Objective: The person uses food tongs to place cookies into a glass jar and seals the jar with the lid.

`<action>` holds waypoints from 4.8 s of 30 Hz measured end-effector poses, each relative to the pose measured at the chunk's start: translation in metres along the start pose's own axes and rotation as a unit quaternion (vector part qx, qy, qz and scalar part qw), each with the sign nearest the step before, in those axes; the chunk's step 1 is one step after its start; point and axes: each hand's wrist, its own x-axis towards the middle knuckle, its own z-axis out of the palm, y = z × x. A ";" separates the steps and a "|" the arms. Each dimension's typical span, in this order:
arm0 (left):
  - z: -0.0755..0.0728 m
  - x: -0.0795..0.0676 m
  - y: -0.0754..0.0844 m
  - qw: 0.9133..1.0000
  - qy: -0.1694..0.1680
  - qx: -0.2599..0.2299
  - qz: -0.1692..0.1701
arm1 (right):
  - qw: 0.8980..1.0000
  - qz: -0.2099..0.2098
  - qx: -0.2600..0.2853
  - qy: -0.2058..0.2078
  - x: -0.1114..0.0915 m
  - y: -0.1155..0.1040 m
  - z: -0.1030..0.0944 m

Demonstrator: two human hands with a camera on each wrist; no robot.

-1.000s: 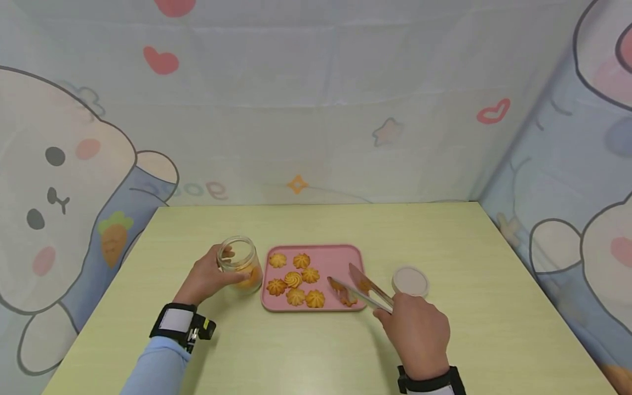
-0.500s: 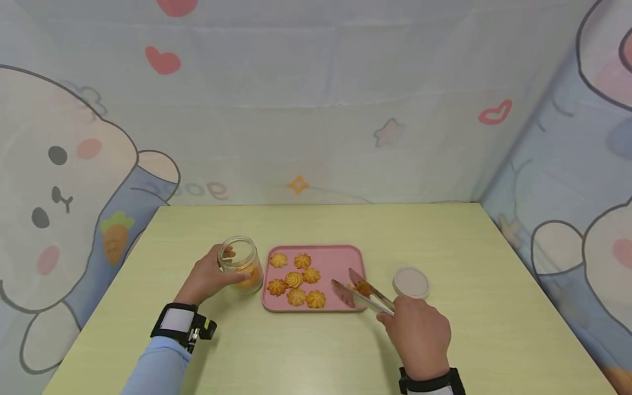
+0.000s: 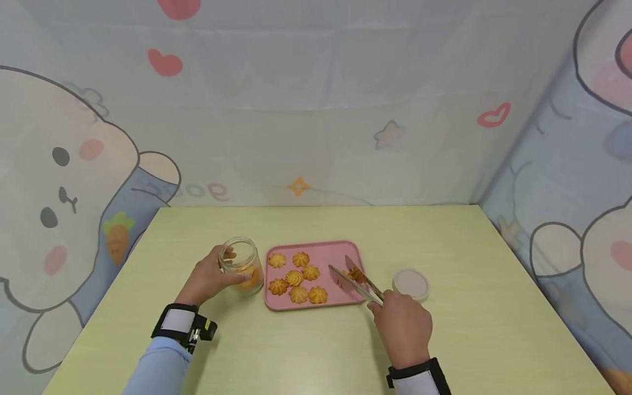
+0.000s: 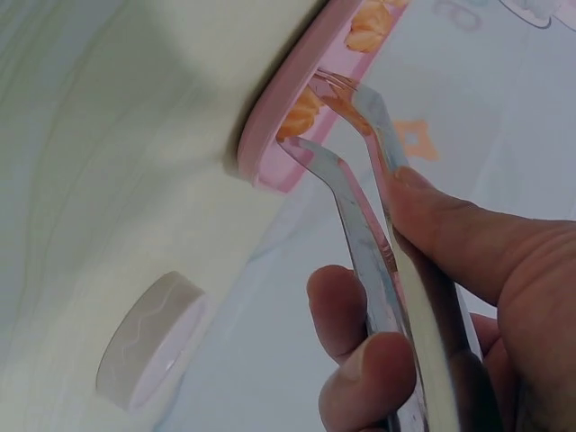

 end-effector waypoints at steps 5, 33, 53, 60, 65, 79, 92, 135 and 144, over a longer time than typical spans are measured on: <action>0.000 0.000 0.000 1.000 0.001 0.004 0.003 | 1.000 -0.006 -0.003 0.013 0.003 -0.001 0.002; 0.001 0.001 -0.001 1.000 0.004 0.005 0.001 | 0.994 -0.053 0.004 0.090 0.010 -0.015 -0.015; 0.000 0.000 -0.002 1.000 0.004 0.003 0.003 | 0.983 -0.122 0.017 0.139 0.028 -0.062 -0.039; 0.001 0.000 -0.001 1.000 0.004 0.004 0.005 | 0.978 -0.147 0.009 0.144 0.032 -0.086 -0.049; -0.001 0.000 0.000 1.000 0.006 0.006 0.002 | 0.979 -0.153 0.016 0.132 0.035 -0.102 -0.054; -0.001 0.000 -0.001 1.000 0.006 0.005 -0.002 | 0.972 -0.201 0.008 0.119 0.037 -0.143 -0.055; -0.002 -0.002 0.002 1.000 -0.004 -0.007 -0.004 | 0.967 -0.230 -0.017 0.111 0.036 -0.154 -0.048; -0.005 -0.002 -0.002 1.000 0.004 0.006 -0.002 | 0.986 -0.140 0.015 0.091 0.044 -0.107 -0.046; -0.005 -0.002 -0.002 1.000 0.002 0.007 -0.002 | 0.987 -0.138 0.022 0.083 0.044 -0.093 -0.040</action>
